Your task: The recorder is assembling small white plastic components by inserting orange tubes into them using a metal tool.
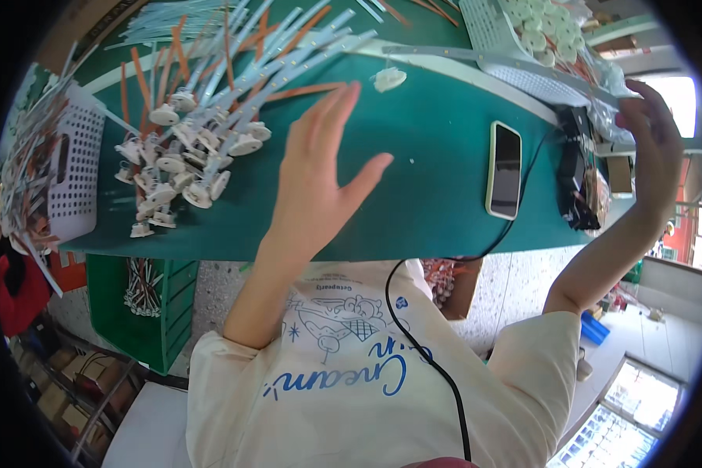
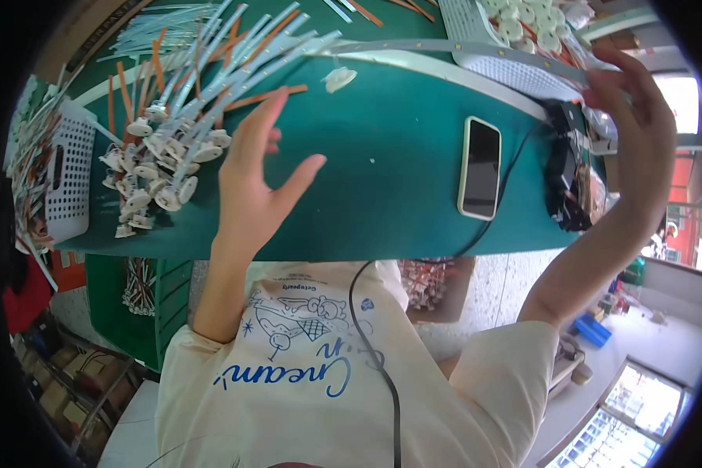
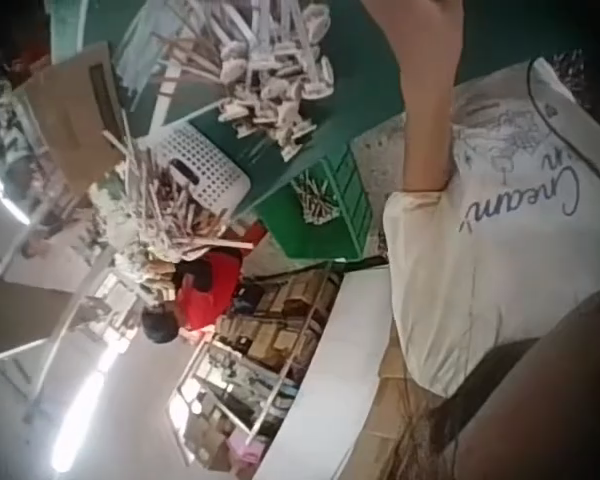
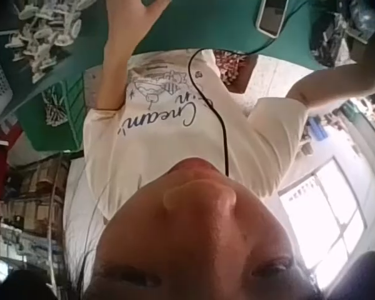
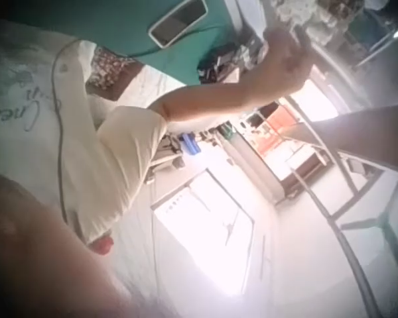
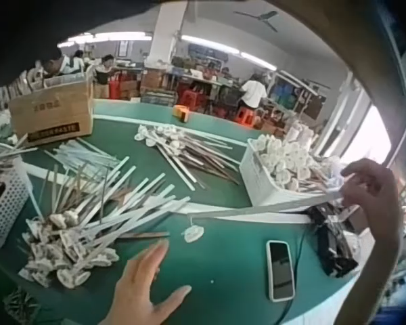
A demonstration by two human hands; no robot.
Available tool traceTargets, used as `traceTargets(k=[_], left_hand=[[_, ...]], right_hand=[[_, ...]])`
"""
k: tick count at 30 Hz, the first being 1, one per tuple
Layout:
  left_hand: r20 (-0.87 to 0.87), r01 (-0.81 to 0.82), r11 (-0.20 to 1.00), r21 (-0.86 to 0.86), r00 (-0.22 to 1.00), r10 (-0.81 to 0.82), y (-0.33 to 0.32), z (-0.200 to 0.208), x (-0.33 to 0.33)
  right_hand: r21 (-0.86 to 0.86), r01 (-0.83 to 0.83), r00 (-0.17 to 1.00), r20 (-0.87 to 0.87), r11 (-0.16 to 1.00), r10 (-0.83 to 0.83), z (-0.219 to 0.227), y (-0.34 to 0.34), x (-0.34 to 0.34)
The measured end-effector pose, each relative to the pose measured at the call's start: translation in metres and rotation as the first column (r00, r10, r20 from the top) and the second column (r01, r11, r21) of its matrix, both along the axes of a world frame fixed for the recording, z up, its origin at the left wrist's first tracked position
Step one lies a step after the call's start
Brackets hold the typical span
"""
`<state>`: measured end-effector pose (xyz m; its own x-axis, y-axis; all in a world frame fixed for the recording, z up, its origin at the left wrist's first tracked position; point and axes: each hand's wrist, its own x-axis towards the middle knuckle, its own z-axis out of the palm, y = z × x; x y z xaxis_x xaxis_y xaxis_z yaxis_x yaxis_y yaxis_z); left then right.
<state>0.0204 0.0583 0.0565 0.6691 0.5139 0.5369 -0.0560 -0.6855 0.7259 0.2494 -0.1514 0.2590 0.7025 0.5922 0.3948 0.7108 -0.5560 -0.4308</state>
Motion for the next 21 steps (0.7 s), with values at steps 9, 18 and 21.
traceTargets(k=[9,18,21], left_hand=[[-0.178,0.190,0.979,-0.080,0.963,-0.201,-0.040,-0.052,0.032],[-0.204,-0.051,0.998,0.021,0.978,0.054,-0.033,-0.058,0.037],[-0.223,-0.047,0.997,0.056,0.973,0.059,-0.029,-0.060,0.039]], right_hand=[[0.726,-0.009,0.891,-0.306,0.688,0.335,-0.111,-0.013,-0.030],[0.442,-0.006,0.490,-0.781,0.897,0.388,-0.238,0.078,-0.066],[0.511,0.016,0.424,-0.782,0.859,0.457,-0.239,0.076,-0.066]])
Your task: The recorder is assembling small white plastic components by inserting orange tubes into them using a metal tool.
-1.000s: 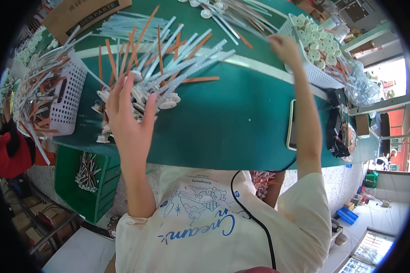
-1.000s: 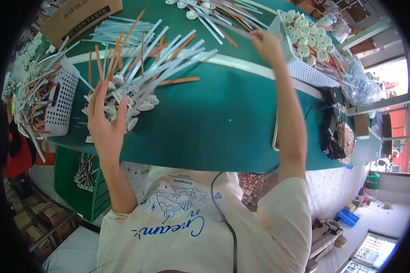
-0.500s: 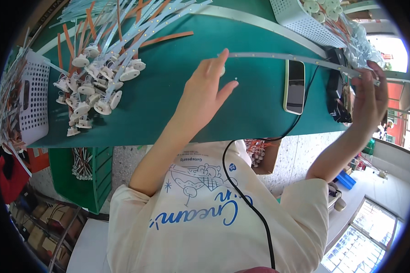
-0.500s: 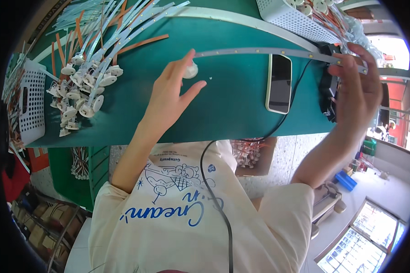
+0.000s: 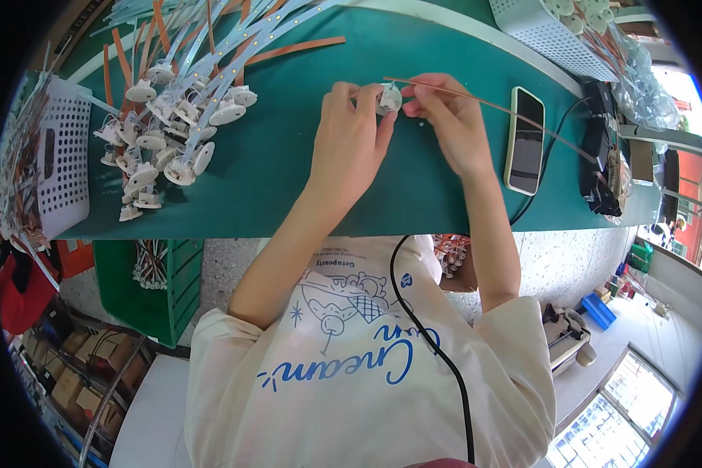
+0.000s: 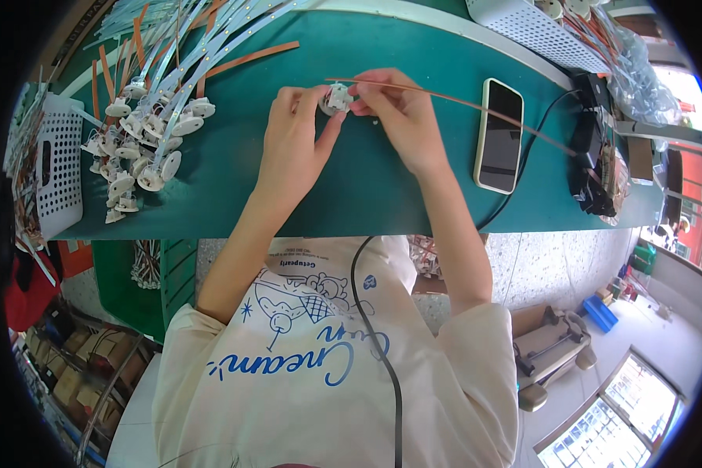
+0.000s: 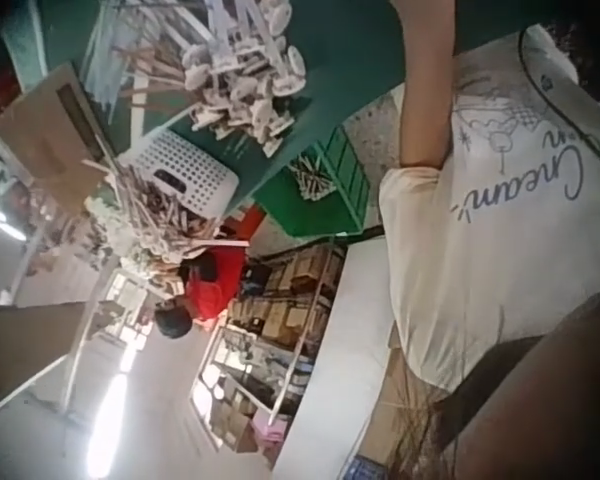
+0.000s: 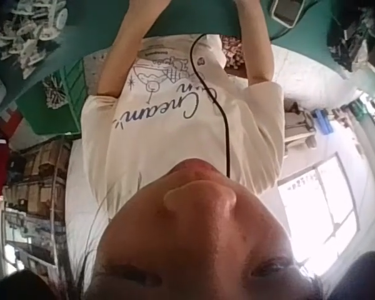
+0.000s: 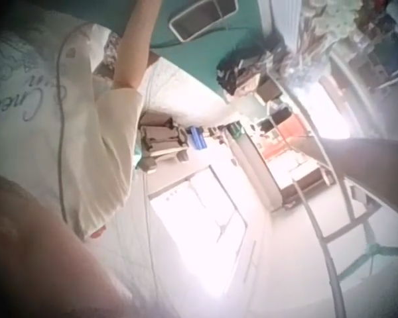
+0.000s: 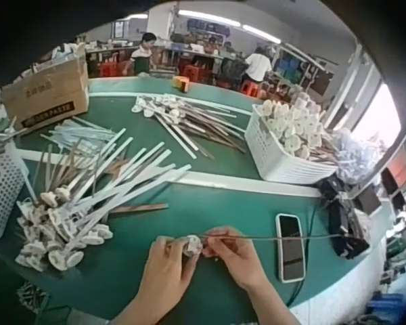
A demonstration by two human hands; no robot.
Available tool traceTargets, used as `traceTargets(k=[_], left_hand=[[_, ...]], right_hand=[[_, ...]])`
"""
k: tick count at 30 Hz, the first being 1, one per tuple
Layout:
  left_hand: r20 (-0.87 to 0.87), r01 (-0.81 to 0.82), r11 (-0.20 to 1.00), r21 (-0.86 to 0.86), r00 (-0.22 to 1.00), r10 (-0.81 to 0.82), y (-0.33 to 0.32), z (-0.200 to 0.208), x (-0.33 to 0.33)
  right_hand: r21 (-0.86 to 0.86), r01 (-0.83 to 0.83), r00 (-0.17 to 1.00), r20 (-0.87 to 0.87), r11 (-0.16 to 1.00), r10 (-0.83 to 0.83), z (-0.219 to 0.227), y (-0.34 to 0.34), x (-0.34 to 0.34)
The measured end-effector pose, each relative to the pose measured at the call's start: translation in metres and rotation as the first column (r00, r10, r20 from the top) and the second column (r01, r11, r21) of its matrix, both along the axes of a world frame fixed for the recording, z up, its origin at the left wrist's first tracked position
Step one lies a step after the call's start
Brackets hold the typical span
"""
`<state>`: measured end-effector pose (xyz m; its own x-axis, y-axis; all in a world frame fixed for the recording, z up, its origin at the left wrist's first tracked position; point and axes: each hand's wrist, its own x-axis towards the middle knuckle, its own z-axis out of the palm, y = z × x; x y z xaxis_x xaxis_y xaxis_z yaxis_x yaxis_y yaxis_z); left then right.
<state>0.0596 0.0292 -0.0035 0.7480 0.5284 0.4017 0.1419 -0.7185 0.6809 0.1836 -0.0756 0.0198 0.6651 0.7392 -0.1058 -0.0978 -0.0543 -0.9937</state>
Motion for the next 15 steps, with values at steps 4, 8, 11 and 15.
traceTargets(k=[4,8,11,15], left_hand=[[0.001,0.025,1.000,-0.010,1.000,-0.025,-0.001,-0.002,-0.001],[-0.052,0.028,0.998,-0.055,0.998,-0.031,-0.004,0.001,-0.005],[-0.002,0.050,0.996,-0.071,0.999,-0.051,-0.003,0.001,-0.004],[0.040,0.102,0.993,-0.059,0.994,-0.100,0.000,-0.002,-0.002]], right_hand=[[0.059,-0.002,0.987,-0.157,0.998,0.011,0.009,-0.016,0.000],[0.056,0.038,0.986,-0.166,0.998,-0.028,0.012,-0.017,-0.005],[0.044,0.017,0.999,-0.042,0.999,-0.015,0.017,-0.017,-0.007],[0.035,-0.023,0.986,0.164,0.999,0.017,0.023,-0.017,-0.008]])
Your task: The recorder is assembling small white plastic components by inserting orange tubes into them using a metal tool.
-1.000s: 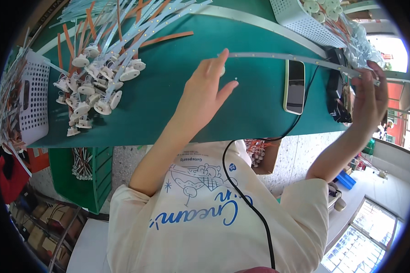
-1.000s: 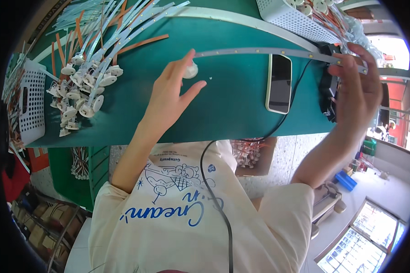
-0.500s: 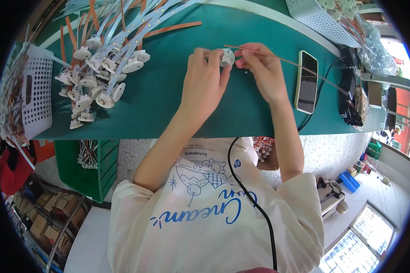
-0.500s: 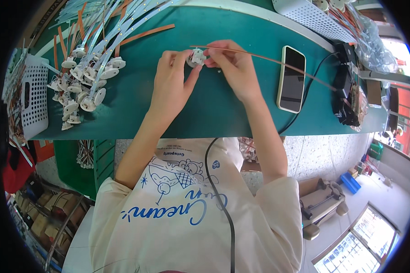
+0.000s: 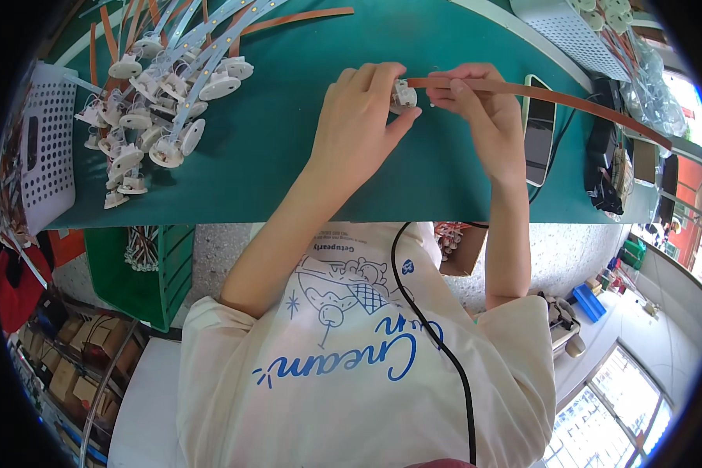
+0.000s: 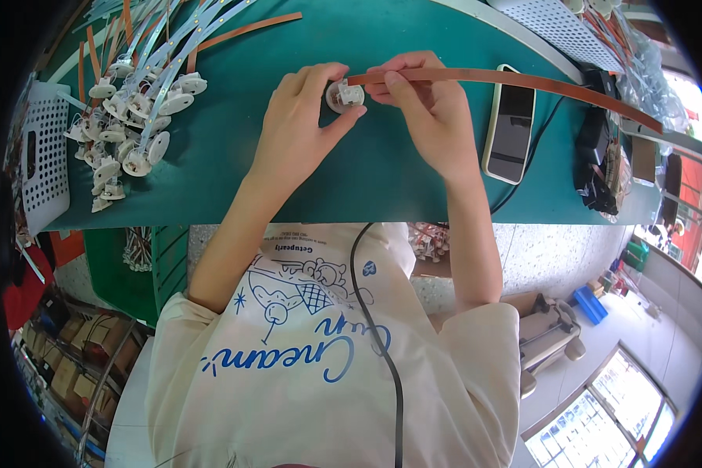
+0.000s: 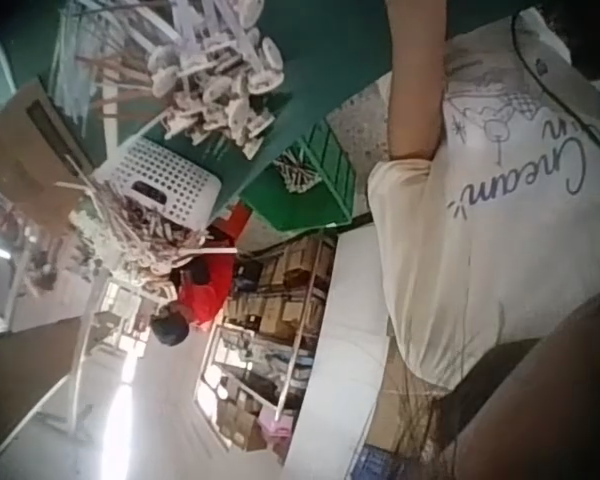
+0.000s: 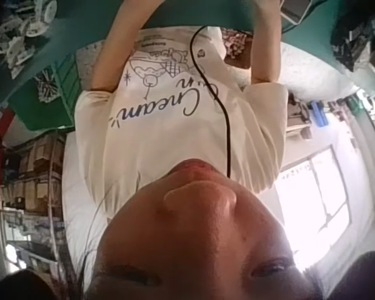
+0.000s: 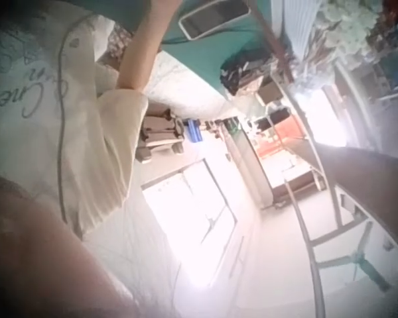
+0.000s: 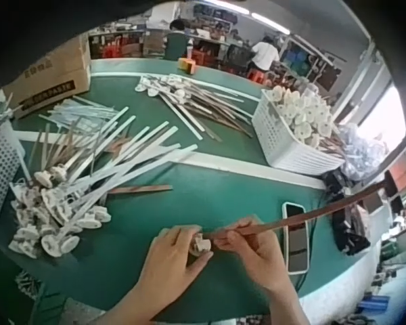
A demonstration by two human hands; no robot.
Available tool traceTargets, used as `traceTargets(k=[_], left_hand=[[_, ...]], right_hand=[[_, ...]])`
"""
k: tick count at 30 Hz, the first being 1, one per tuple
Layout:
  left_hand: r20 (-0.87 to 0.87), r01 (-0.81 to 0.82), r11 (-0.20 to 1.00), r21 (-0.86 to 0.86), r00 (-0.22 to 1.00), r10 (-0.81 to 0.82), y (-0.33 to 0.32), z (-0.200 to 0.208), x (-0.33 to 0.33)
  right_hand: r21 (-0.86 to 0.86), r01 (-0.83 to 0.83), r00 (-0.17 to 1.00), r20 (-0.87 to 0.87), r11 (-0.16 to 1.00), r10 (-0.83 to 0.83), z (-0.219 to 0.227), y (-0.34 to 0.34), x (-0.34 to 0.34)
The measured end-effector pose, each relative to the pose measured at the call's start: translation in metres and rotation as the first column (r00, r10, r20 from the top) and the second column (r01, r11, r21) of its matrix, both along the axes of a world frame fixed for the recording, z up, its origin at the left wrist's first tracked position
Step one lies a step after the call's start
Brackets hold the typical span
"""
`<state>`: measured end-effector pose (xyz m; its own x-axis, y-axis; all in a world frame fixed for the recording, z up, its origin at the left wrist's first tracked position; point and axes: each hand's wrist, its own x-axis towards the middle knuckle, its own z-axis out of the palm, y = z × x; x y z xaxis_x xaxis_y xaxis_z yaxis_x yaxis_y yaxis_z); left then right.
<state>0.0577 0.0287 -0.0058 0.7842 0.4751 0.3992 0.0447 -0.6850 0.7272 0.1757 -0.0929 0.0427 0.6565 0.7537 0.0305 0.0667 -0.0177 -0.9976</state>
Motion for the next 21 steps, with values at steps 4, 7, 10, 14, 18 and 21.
traceTargets(k=[4,7,10,14,18,21], left_hand=[[-0.012,-0.002,0.999,0.043,1.000,0.002,0.000,-0.003,0.000],[-0.007,-0.011,0.999,0.041,1.000,0.011,-0.001,-0.003,0.000],[-0.018,-0.024,1.000,0.009,1.000,0.025,-0.002,-0.002,-0.002],[-0.012,-0.028,0.999,0.017,1.000,0.028,-0.002,-0.003,-0.002],[-0.004,-0.024,0.999,0.028,1.000,0.024,-0.002,-0.004,-0.001],[-0.001,-0.019,0.999,0.034,1.000,0.019,-0.003,-0.004,-0.002]], right_hand=[[-0.150,0.056,0.985,0.172,0.987,-0.030,-0.001,0.000,-0.005],[-0.160,0.066,0.981,0.192,0.985,-0.034,-0.002,-0.001,-0.006],[-0.141,0.001,0.993,0.114,0.990,0.015,0.000,-0.004,-0.004],[-0.117,-0.107,0.994,0.015,0.987,0.110,0.004,-0.009,0.004],[-0.163,-0.117,0.990,0.054,0.980,0.127,0.004,-0.011,0.008],[-0.126,-0.066,0.993,0.090,0.990,0.078,0.000,-0.008,0.007]])
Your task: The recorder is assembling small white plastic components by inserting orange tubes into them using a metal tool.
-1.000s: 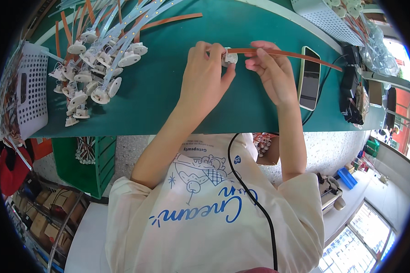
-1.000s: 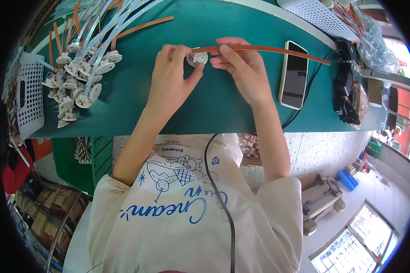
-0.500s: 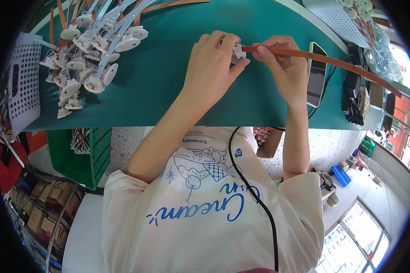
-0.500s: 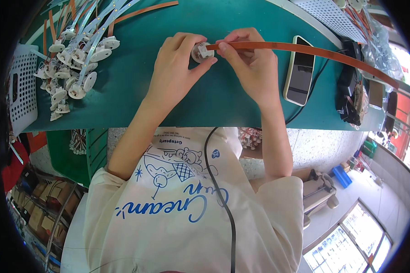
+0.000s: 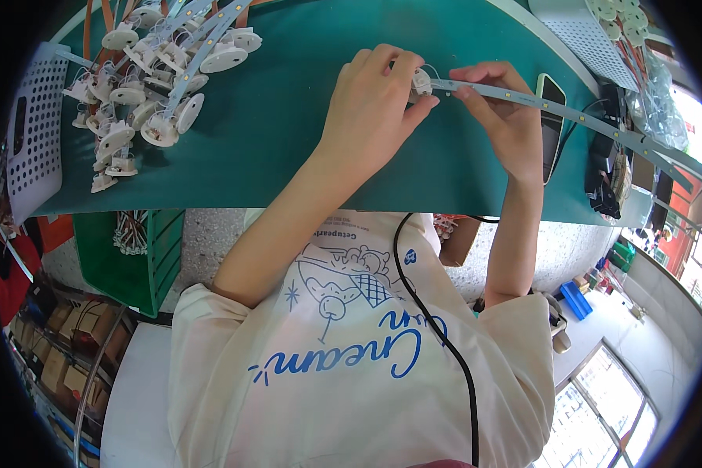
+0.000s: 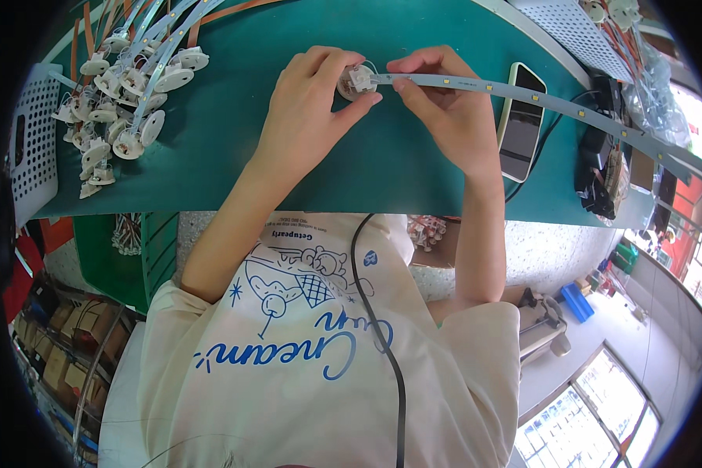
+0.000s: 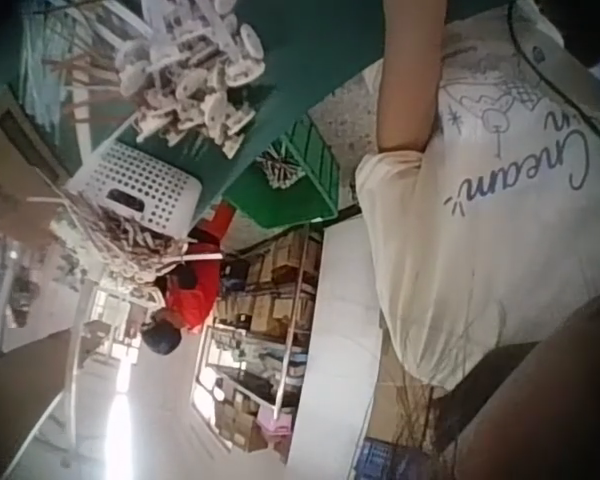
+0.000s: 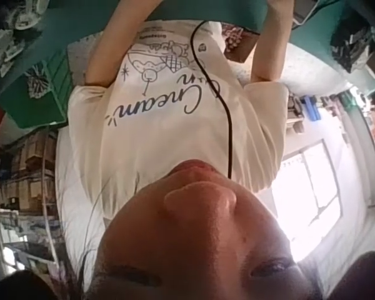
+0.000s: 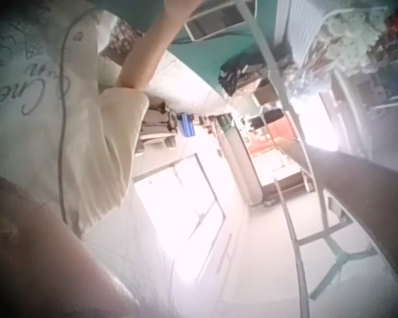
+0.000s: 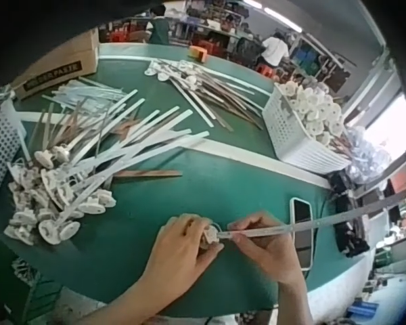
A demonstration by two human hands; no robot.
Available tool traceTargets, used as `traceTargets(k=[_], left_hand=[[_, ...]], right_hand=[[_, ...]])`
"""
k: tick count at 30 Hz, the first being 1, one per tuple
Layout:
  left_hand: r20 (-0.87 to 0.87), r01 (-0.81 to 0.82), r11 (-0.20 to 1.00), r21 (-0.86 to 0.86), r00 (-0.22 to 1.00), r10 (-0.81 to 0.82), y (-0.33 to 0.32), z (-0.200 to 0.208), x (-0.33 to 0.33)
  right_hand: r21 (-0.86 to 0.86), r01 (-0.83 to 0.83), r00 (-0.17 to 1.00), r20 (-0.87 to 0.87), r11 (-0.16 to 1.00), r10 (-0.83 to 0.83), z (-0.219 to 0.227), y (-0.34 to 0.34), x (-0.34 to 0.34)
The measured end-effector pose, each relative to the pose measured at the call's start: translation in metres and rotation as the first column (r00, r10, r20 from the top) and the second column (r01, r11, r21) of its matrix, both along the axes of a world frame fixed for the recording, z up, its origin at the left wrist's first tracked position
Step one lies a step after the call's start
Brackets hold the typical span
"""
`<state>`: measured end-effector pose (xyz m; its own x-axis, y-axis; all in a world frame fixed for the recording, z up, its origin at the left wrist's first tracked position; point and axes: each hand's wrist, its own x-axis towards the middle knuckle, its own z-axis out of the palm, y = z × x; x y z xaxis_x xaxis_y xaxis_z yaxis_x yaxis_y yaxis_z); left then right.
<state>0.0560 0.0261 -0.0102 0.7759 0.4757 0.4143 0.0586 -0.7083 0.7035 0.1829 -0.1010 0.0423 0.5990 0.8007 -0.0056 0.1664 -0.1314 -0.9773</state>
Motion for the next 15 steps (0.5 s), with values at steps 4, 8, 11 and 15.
traceTargets(k=[4,8,11,15], left_hand=[[0.028,0.002,1.000,-0.019,1.000,-0.001,0.001,0.000,-0.001],[0.015,0.006,0.999,-0.052,1.000,-0.006,0.001,0.002,-0.001],[0.022,0.002,0.999,-0.048,1.000,-0.001,0.000,0.002,-0.001],[0.007,-0.005,0.998,-0.067,1.000,0.005,0.000,0.003,-0.001]], right_hand=[[-0.011,-0.005,1.000,-0.012,1.000,0.005,-0.001,0.005,-0.003],[-0.062,0.007,0.999,0.039,0.998,-0.005,0.003,0.010,-0.006],[-0.155,0.045,0.981,0.194,0.987,-0.014,0.008,0.014,-0.008],[-0.196,0.088,0.956,0.292,0.977,-0.028,0.014,0.020,-0.012]])
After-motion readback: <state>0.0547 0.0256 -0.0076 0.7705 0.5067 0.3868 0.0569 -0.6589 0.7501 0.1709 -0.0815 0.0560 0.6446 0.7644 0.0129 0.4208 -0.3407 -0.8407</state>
